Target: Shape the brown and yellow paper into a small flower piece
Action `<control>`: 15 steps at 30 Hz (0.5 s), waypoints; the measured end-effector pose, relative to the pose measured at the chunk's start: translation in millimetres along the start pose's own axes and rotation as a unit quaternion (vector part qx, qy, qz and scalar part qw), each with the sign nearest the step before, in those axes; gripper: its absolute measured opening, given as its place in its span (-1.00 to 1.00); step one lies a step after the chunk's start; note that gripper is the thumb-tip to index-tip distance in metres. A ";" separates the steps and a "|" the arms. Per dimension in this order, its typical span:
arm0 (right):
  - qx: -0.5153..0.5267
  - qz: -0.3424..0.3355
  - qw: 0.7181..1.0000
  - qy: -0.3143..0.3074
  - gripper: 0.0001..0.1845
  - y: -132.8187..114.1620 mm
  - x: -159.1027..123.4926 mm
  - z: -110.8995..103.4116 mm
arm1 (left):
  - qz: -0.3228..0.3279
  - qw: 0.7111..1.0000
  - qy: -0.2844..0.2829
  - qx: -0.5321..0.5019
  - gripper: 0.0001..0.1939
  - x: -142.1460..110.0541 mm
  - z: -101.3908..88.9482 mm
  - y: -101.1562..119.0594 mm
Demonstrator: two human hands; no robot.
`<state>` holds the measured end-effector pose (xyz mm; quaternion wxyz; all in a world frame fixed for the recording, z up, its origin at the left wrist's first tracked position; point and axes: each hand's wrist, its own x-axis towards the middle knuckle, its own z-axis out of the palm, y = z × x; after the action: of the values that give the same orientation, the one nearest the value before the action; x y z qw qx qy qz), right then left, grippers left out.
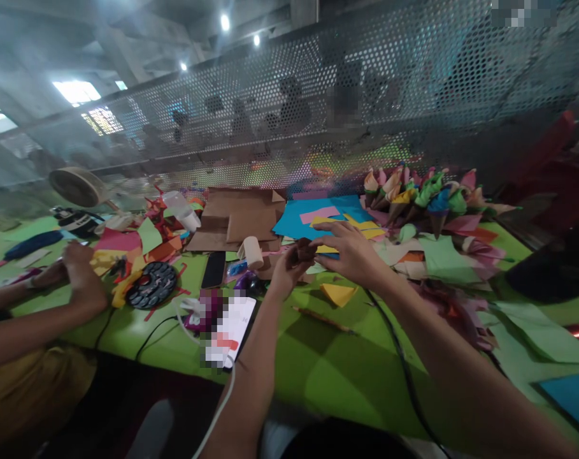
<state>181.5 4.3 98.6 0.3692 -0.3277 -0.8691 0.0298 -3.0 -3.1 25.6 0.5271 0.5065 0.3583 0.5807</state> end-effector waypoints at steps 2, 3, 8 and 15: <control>0.010 0.002 1.000 0.006 -0.86 0.2 0.1 3.4 | 0.003 1.000 0.002 0.020 -0.46 0.0 -0.8 -2.8; 0.016 0.004 1.000 0.009 -0.90 0.0 0.2 5.5 | 0.006 0.999 -0.002 0.034 -0.49 -0.1 -1.1 -3.5; 0.051 0.029 0.998 0.023 -0.91 -0.7 0.5 14.6 | 0.005 0.996 -0.027 0.087 -0.56 -1.7 1.5 0.6; 0.058 0.044 0.997 0.026 -0.91 -1.9 -0.3 15.2 | -0.001 0.988 -0.028 0.152 -0.59 -3.1 5.5 7.7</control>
<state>170.6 5.6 87.9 0.4087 -0.3447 -0.8405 0.0876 0.2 -8.3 33.4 0.4539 0.5965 0.4282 0.5048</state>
